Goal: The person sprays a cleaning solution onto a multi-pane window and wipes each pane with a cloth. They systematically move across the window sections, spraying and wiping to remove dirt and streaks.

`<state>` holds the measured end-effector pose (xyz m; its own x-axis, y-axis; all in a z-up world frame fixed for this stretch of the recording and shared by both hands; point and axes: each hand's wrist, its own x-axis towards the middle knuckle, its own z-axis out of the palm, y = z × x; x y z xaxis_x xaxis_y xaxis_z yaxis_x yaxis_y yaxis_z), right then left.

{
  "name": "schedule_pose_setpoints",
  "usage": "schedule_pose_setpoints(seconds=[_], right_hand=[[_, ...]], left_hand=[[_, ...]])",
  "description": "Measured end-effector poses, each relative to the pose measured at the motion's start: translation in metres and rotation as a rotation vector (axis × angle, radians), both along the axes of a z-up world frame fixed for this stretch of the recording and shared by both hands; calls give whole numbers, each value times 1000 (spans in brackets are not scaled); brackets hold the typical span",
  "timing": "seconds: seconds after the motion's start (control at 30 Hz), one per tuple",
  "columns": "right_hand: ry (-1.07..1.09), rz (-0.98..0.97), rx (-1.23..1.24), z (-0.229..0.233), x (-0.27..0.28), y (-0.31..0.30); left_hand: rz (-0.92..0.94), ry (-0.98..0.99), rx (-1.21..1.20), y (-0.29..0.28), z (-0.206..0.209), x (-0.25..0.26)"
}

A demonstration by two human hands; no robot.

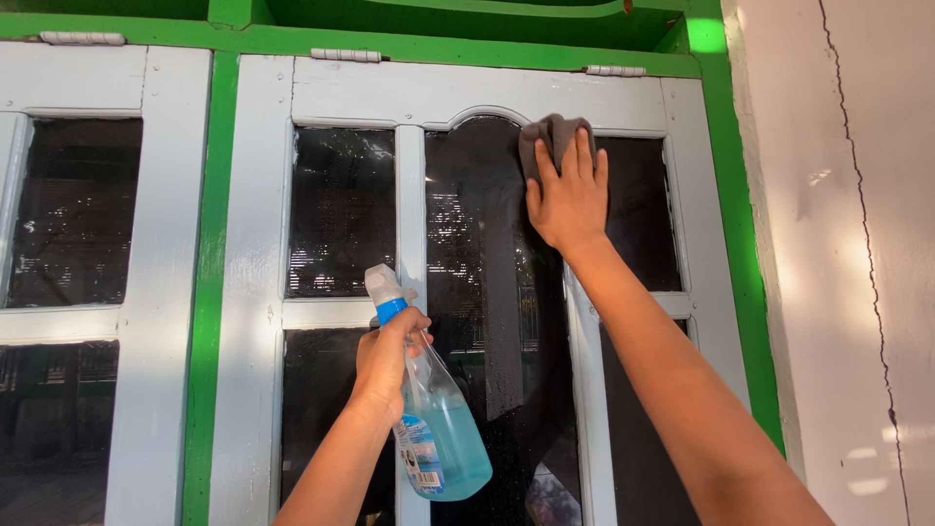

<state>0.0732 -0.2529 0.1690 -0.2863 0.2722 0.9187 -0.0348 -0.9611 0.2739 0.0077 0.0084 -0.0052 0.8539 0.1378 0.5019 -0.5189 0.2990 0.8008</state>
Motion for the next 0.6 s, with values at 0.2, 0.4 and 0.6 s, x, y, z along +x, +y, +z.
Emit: schedule_pose_setpoints(seconds=[0.2,0.4,0.6], right_hand=[[75,137,32,-18,4,-5],[106,176,45,22,7,26],[220,296,-236,17,1,58]], left_hand=[[-3,-11,-8,2,-4,3],[15,-15,24,4,-6,7],[-99,-41,-27,7,-14,9]])
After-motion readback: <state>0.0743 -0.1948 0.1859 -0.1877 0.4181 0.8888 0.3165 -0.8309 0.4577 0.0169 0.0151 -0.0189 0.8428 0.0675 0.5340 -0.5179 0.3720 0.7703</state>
